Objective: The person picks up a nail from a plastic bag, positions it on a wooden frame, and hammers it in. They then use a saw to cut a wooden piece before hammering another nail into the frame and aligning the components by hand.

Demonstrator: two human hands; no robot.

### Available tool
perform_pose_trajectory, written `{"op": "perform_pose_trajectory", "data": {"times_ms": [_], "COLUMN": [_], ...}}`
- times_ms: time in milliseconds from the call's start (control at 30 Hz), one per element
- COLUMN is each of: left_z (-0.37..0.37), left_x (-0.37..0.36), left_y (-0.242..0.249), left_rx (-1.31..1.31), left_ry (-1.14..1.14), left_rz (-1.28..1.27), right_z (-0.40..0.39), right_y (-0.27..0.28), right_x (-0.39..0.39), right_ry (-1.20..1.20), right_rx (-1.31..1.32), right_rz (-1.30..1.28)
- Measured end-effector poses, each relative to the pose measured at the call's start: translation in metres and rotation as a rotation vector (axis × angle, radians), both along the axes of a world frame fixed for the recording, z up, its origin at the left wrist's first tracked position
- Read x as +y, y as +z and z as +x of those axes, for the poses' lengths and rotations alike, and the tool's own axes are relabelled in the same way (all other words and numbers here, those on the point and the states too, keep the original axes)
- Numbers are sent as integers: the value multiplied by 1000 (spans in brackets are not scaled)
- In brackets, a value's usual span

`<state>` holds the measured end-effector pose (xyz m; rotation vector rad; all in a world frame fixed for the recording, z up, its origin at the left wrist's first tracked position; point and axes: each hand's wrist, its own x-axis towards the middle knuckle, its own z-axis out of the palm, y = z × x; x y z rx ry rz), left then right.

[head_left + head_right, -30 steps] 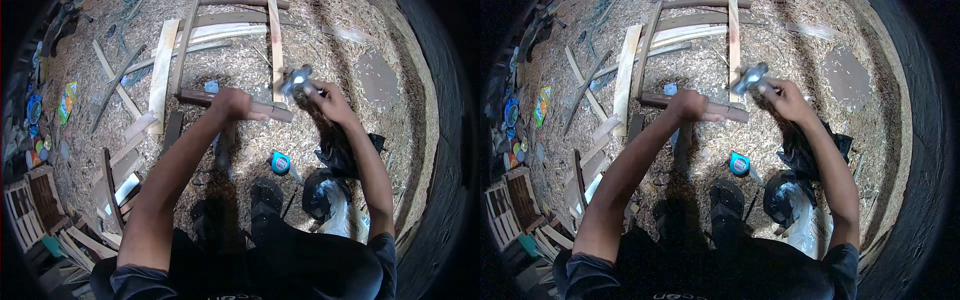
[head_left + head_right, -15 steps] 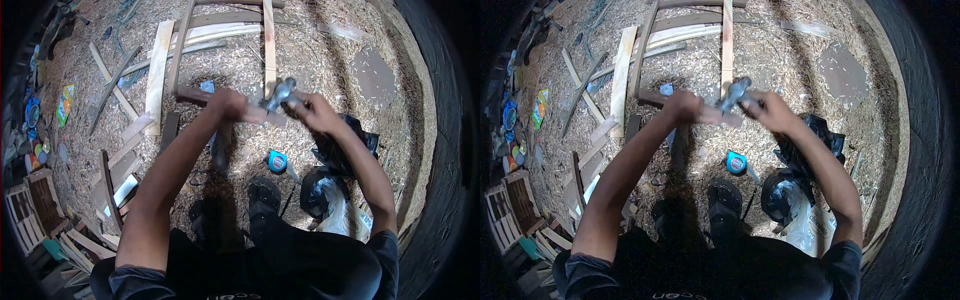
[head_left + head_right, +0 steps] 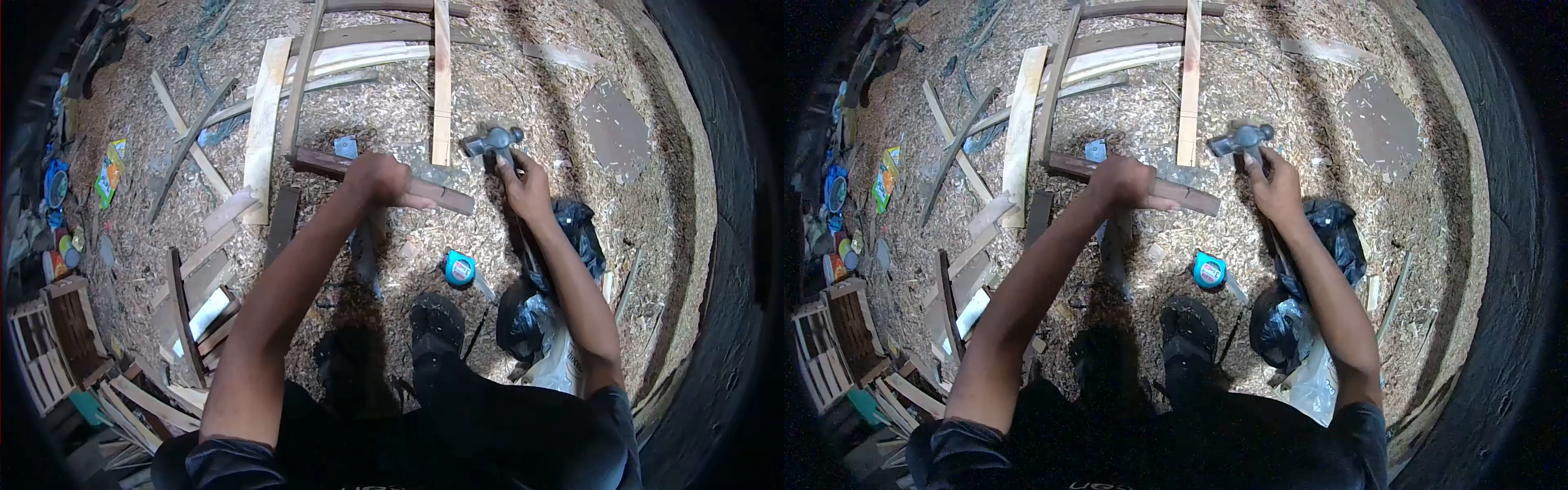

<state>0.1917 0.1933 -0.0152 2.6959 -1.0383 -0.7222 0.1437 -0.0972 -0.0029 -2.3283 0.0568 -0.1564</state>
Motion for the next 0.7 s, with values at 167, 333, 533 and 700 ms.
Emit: {"op": "perform_pose_trajectory", "data": {"times_ms": [167,333,533,700], "left_z": [-7,-12,-5,-4], "left_x": [-1,4,12,12], "left_y": [1,-12,-11,-10], "left_rx": [-32,-155,-271,-234], "left_ry": [55,87,195,219], "left_rz": [-20,-150,-304,-378], "right_z": [-13,-25,-6,-5], "right_y": [14,48,46,28], "right_x": [22,68,57,51], "right_ry": [-5,466,536,541], "right_rx": [-225,-178,13,-47], "right_rz": [-396,-418,-312,-232]}}
